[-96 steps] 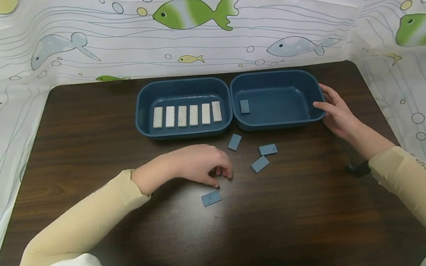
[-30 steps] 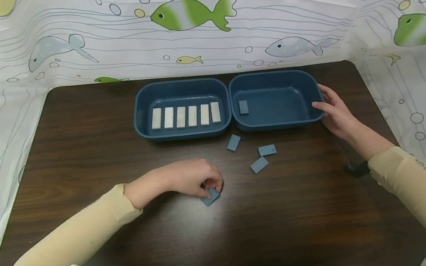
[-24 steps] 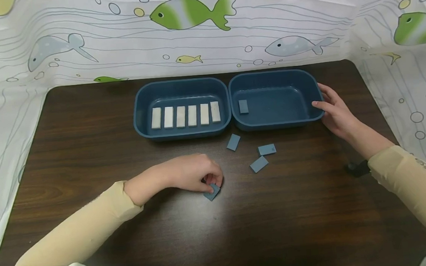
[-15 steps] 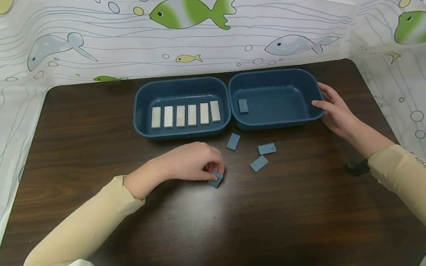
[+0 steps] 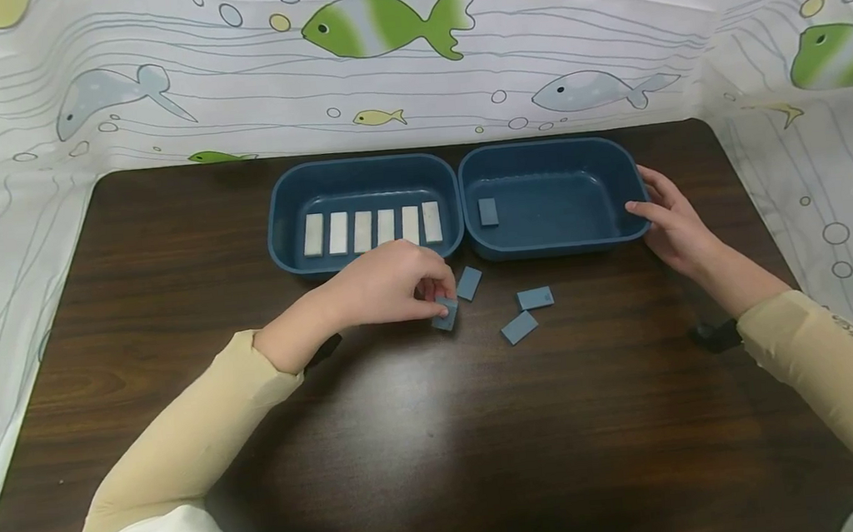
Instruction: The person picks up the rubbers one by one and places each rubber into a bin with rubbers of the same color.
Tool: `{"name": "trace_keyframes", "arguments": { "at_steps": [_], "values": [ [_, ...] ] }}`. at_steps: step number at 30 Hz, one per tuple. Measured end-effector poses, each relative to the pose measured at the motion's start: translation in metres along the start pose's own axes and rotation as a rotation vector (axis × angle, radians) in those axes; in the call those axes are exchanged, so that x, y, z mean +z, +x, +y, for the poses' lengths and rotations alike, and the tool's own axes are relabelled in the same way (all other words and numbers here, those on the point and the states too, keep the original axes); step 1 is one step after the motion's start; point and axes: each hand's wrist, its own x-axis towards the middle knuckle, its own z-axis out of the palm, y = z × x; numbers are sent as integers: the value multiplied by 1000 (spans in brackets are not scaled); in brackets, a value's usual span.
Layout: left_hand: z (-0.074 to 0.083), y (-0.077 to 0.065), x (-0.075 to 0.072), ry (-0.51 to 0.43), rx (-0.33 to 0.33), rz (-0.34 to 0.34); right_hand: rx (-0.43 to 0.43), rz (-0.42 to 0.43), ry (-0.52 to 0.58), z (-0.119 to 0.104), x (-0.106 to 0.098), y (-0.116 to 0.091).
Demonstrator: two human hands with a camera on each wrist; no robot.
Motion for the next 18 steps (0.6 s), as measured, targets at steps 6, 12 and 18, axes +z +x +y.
{"name": "trace_keyframes", "arguments": {
  "at_steps": [6,12,18],
  "values": [
    [-3,8,-6,-25,-24,58,8,5,-1,0,0,0],
    [-3,19,-15,-19,-31,82,-1,-1,-3,0,0,0],
    [-5,34,-22,-25,-41,148,2,2,3,0,0,-1]
  ]
}}
